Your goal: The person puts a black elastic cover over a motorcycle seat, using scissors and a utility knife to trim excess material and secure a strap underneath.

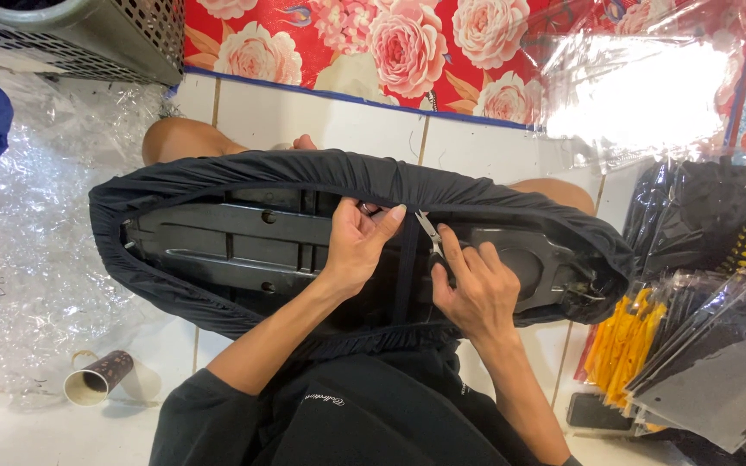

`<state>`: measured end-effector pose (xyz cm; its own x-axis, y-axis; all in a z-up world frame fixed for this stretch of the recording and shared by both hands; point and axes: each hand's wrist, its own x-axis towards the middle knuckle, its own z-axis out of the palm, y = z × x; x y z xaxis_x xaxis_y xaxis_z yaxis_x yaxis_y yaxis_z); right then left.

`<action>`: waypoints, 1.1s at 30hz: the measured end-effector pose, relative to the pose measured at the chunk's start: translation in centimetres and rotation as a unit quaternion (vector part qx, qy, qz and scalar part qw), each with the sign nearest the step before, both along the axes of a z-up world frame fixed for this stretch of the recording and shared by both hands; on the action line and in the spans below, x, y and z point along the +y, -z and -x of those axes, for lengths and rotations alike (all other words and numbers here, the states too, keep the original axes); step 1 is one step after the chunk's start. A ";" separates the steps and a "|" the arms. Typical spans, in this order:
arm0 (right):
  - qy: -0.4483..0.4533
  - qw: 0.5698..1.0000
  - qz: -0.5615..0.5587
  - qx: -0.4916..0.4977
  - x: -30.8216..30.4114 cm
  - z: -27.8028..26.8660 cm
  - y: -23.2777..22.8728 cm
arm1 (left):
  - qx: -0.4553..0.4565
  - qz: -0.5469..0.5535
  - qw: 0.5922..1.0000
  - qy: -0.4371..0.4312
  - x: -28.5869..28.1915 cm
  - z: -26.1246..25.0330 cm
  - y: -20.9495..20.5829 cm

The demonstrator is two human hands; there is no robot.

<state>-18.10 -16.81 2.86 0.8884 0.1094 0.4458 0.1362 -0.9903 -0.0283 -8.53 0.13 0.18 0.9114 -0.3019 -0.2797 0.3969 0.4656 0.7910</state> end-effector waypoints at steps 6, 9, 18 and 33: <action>-0.009 0.997 -0.067 0.032 -0.3 0.2 0.0 | 0.018 -0.002 1.000 0.005 -0.1 0.0 -2.5; 0.025 0.950 -0.306 0.053 0.8 -0.5 -2.0 | 0.019 0.002 1.000 0.003 -0.2 -0.1 -3.7; 0.025 0.985 -0.165 0.036 0.6 0.9 -1.1 | -0.002 -0.007 1.000 0.005 0.0 0.2 0.1; -0.010 0.998 0.058 0.017 -1.8 -0.2 -1.6 | 0.015 -0.008 1.000 0.007 -0.1 0.1 -1.2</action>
